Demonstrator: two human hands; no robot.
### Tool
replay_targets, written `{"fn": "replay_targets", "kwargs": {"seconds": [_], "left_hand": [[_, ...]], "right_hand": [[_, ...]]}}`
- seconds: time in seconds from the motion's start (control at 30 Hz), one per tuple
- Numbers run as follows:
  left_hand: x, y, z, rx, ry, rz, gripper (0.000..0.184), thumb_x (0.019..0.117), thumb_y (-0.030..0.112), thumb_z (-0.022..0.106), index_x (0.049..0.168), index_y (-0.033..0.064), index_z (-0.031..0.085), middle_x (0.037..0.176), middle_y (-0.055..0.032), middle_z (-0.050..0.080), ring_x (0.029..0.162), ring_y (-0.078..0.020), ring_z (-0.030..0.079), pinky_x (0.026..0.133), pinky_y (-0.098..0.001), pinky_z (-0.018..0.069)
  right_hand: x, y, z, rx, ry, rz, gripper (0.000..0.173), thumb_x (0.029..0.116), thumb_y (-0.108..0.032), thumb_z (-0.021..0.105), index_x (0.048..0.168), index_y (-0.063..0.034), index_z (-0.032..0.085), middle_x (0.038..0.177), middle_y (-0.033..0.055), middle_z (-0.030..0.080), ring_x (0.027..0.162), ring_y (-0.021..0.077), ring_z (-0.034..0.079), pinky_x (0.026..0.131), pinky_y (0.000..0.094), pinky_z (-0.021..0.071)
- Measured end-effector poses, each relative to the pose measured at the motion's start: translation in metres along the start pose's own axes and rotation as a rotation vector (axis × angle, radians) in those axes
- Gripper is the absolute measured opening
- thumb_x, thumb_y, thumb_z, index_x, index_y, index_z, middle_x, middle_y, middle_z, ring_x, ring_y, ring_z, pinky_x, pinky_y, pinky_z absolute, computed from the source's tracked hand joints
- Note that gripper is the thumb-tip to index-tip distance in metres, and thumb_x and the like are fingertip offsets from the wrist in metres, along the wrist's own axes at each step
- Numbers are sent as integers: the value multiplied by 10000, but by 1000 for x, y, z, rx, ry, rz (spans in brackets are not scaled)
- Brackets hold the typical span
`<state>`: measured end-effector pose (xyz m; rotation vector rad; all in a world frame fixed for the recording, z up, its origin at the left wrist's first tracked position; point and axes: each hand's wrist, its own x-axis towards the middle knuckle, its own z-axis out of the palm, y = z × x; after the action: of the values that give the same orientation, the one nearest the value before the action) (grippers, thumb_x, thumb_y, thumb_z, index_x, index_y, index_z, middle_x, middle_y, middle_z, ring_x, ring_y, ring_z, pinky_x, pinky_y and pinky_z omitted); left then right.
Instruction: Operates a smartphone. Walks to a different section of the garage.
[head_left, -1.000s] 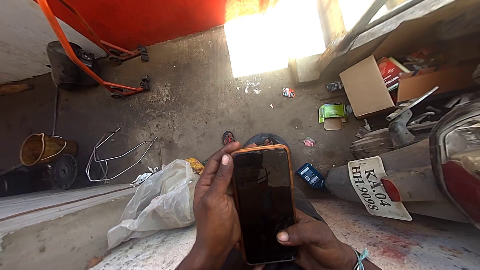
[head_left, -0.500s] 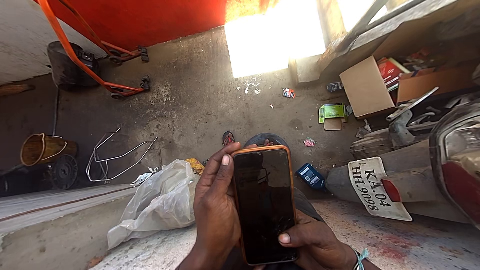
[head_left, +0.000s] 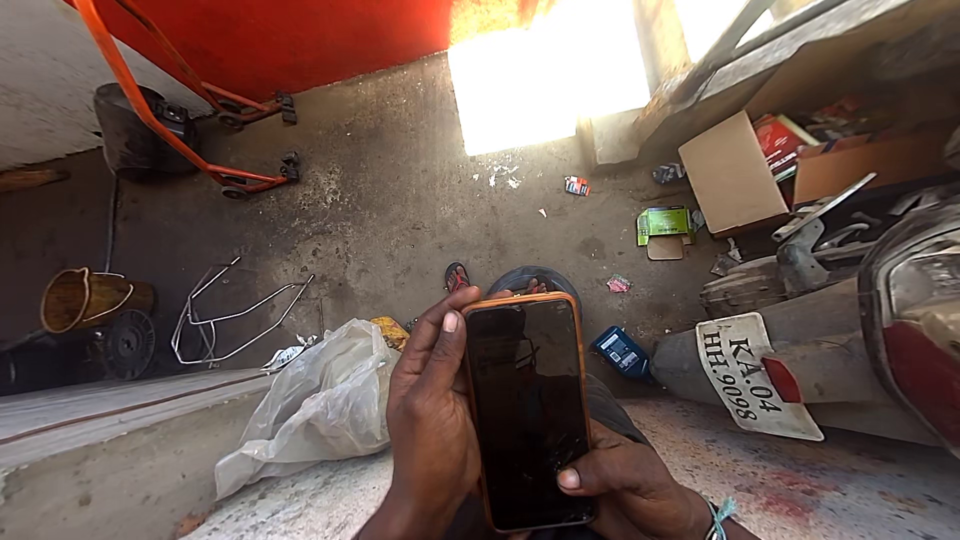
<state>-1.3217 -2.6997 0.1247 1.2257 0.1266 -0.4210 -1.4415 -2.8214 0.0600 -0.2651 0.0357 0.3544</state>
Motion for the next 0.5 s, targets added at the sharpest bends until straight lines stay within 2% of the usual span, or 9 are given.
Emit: {"fn": "replay_targets", "kwargs": {"seconds": [0.5], "left_hand": [[0,-1,0,-18,8,-12,385,1106,177,314,1262,55,644,1180,-109,716,1087,-158,700,908,-299,589]], "right_hand": [[0,1,-3,-1,-36,-2,369,929,-23,550,1242,-159,691,1208,7,718,1155,130,670,989,400,561]]}}
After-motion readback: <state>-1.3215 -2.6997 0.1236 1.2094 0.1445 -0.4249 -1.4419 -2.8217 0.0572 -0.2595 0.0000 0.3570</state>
